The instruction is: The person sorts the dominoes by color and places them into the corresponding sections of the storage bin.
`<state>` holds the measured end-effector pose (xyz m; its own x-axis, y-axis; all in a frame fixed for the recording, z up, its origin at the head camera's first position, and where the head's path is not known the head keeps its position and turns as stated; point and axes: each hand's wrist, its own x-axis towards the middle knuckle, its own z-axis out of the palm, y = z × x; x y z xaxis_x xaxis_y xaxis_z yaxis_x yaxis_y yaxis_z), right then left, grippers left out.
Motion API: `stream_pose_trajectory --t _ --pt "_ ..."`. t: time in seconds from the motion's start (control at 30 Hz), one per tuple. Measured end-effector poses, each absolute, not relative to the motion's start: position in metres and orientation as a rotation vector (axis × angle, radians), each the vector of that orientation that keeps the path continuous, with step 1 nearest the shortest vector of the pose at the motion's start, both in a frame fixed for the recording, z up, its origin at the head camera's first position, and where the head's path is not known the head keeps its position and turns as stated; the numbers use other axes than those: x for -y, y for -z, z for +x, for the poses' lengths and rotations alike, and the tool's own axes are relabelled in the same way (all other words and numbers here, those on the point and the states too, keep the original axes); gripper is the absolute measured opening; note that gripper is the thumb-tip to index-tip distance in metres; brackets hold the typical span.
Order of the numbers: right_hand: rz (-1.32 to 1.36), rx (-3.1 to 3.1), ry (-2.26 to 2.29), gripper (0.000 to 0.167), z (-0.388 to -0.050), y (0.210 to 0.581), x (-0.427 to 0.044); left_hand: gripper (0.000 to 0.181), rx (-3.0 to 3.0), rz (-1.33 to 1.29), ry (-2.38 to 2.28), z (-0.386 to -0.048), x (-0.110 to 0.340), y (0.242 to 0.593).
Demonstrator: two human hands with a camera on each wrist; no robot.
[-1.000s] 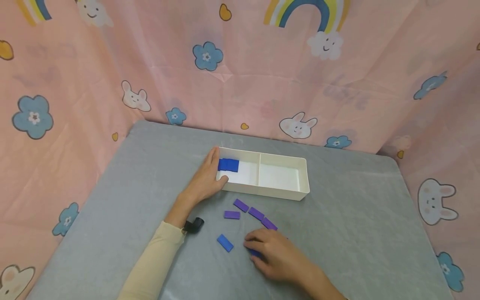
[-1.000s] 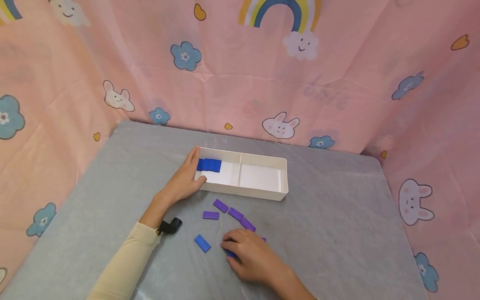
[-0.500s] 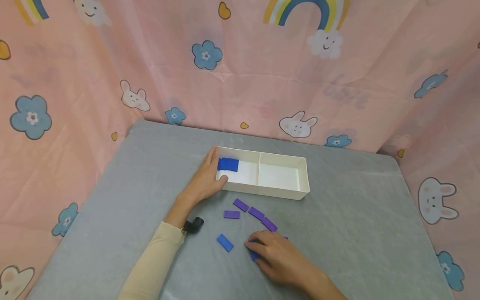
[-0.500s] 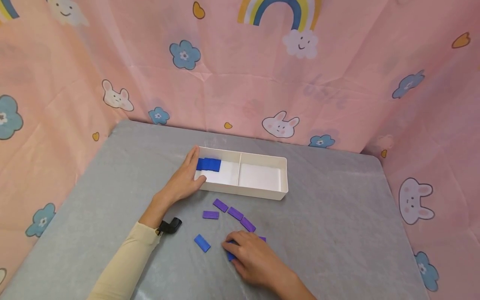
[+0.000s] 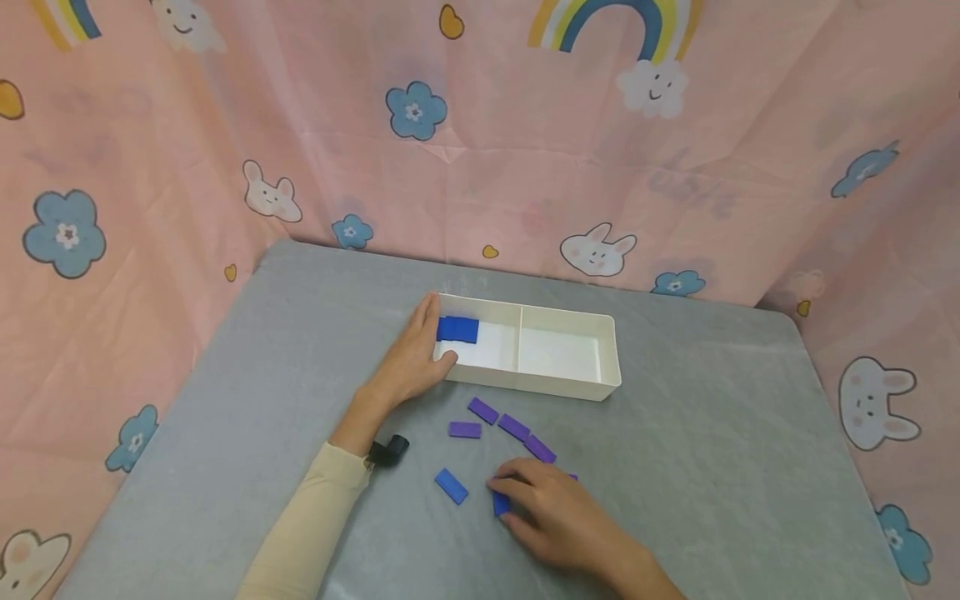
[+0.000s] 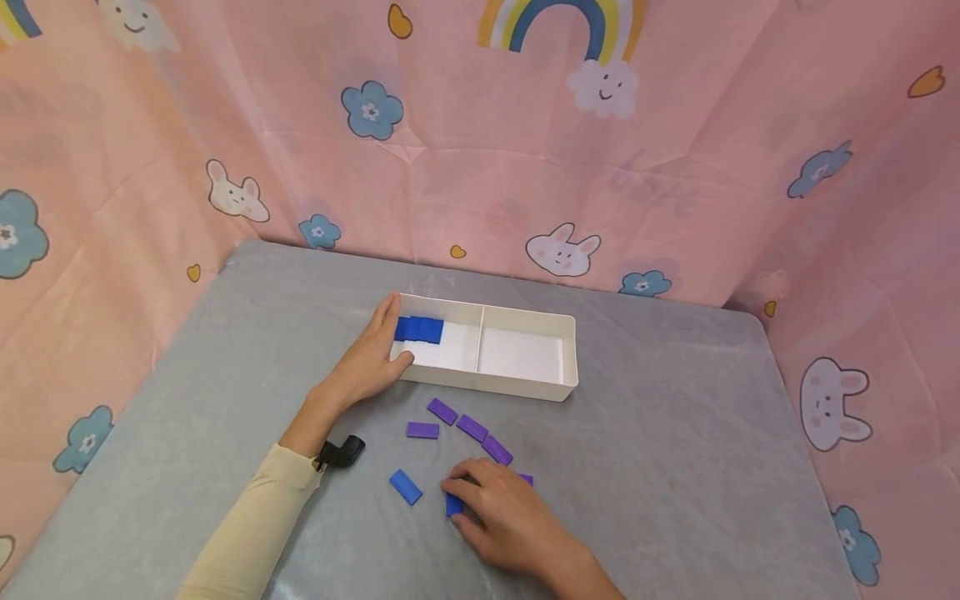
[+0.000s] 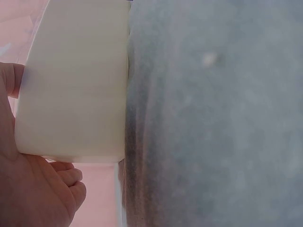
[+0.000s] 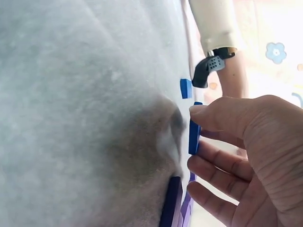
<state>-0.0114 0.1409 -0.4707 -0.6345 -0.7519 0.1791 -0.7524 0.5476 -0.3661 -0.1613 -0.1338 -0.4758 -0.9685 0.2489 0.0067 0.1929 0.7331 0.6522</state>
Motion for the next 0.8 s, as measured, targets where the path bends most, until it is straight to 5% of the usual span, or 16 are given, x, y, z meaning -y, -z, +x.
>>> stream_pose_trajectory --t 0.8 --pt "1.188 2.831 -0.816 0.038 -0.048 0.439 -0.136 0.096 -2.844 0.355 -1.064 -0.162 0.133 0.473"
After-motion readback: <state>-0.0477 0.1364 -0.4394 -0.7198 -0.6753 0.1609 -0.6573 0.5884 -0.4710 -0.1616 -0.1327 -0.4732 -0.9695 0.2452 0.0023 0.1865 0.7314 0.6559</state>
